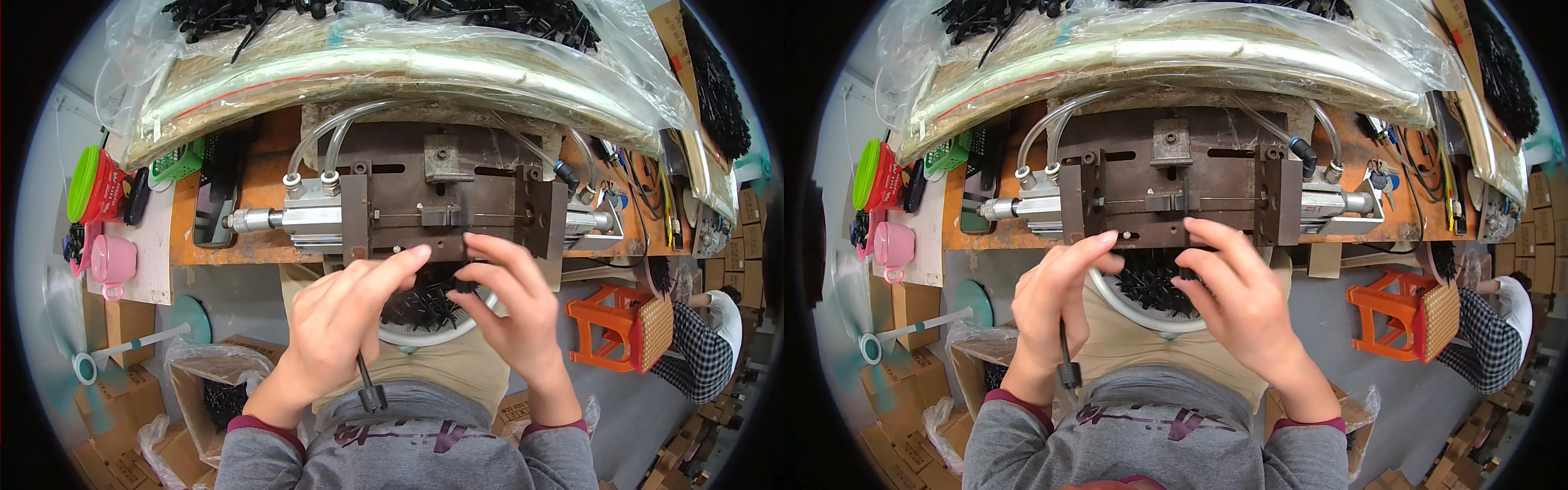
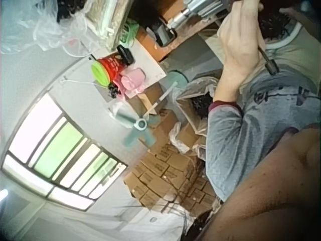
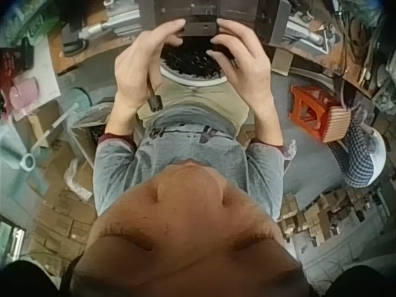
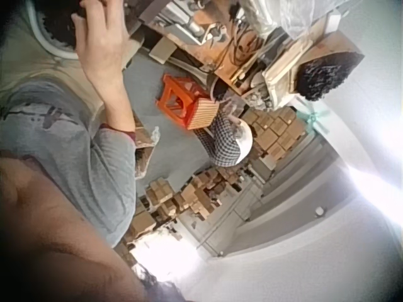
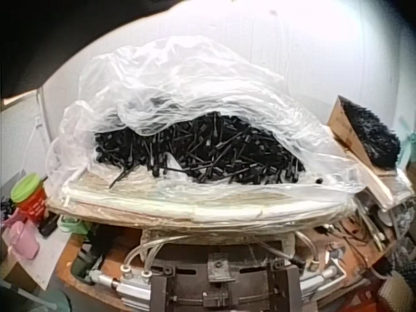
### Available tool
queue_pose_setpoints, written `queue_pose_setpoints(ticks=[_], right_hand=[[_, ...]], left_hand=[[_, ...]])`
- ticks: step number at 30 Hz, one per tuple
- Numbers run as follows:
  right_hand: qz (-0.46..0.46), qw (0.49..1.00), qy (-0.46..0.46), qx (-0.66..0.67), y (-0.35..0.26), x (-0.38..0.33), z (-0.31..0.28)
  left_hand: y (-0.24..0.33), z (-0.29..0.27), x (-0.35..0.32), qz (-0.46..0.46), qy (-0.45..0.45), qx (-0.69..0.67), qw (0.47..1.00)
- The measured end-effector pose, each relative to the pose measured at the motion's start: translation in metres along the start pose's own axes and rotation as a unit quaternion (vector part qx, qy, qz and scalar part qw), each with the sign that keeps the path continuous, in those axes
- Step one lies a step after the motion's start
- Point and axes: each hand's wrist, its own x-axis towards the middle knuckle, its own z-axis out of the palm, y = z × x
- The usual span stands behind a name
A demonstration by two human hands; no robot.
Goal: Assembling small black components using a manual press tool in a workshop setting.
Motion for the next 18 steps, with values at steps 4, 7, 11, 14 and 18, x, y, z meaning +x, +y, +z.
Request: queue_pose_setpoints(ticks=[4,7,11,14,18], right_hand=[[-0.051,0.989,-0.033,-0.132,0.002,-0.002,0.016],[-0.047,0.978,-0.053,-0.195,-0.008,0.007,0.018],[-0.051,0.967,-0.088,-0.235,-0.013,0.015,0.014],[-0.054,0.961,-0.108,-0.247,-0.018,0.019,0.009],[-0.044,0.977,-0.147,-0.146,-0.021,0.038,-0.018]], left_hand=[[0.009,-0.001,-0.003,-0.095,0.036,-0.074,0.992],[0.012,-0.005,-0.001,-0.169,0.025,-0.153,0.973],[0.013,-0.018,0.006,-0.289,-0.073,-0.349,0.888],[0.01,-0.021,0.006,-0.267,-0.063,-0.417,0.867],[0.009,-0.021,0.005,-0.231,-0.006,-0.447,0.864]])
